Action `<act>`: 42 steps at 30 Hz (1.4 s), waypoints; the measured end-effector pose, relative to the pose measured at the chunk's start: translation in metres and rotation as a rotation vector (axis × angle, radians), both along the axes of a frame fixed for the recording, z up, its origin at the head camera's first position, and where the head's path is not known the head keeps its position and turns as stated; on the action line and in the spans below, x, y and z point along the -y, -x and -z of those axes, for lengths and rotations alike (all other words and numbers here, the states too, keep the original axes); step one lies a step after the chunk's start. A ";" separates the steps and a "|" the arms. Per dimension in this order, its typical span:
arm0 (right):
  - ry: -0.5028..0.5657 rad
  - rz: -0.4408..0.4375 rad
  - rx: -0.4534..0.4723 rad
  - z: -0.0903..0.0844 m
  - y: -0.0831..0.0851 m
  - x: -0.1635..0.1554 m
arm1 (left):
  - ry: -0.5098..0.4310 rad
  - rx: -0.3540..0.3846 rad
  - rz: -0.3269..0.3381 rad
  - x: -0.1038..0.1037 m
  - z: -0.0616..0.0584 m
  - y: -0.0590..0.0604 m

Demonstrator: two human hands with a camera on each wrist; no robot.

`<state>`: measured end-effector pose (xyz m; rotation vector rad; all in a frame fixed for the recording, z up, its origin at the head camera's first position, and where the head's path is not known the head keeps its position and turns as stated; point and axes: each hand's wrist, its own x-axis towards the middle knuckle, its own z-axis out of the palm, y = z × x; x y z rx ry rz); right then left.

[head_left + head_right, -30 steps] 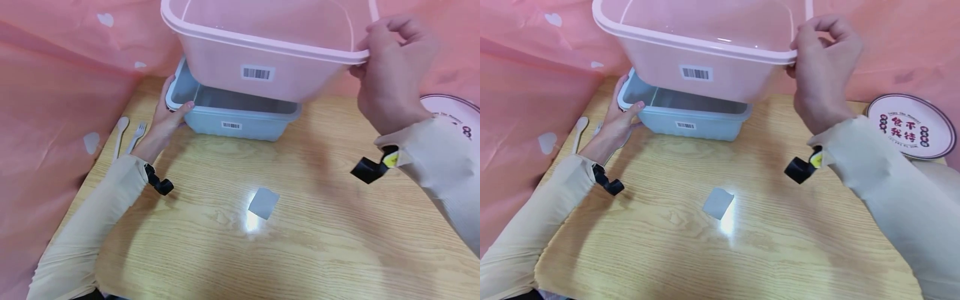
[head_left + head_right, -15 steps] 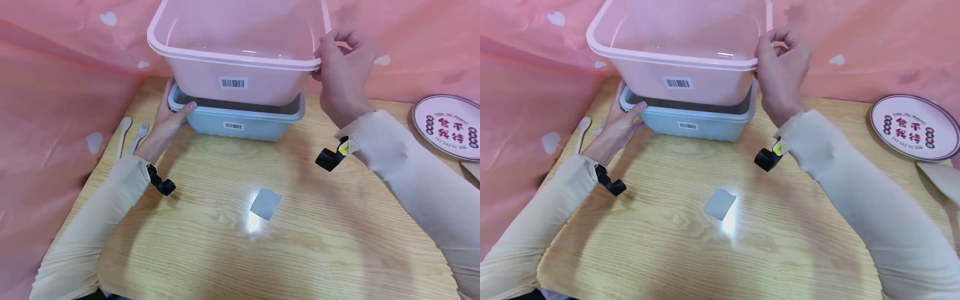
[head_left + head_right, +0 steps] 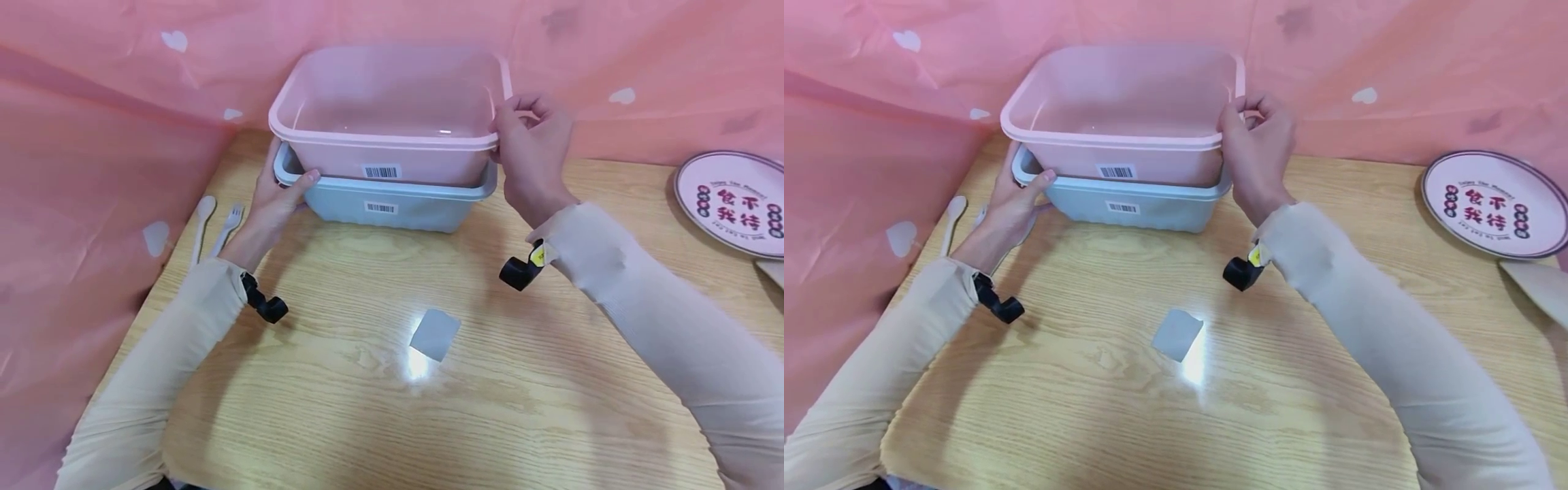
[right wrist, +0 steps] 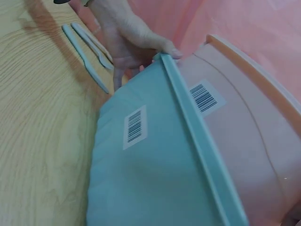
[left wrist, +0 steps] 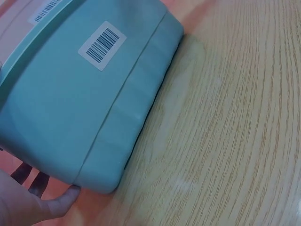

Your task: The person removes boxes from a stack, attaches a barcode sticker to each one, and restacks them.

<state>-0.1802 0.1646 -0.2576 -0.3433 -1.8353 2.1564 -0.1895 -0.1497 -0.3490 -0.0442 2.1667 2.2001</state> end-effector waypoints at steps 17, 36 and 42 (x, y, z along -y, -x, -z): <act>-0.415 -0.092 0.145 0.009 -0.005 0.001 | -0.068 -0.099 -0.004 0.006 -0.001 -0.002; -1.029 -0.267 0.143 0.019 0.001 -0.021 | -0.143 -0.034 0.021 0.013 -0.007 -0.002; -1.082 -0.265 0.079 0.025 -0.003 -0.020 | -0.166 -0.018 0.032 0.011 -0.007 -0.003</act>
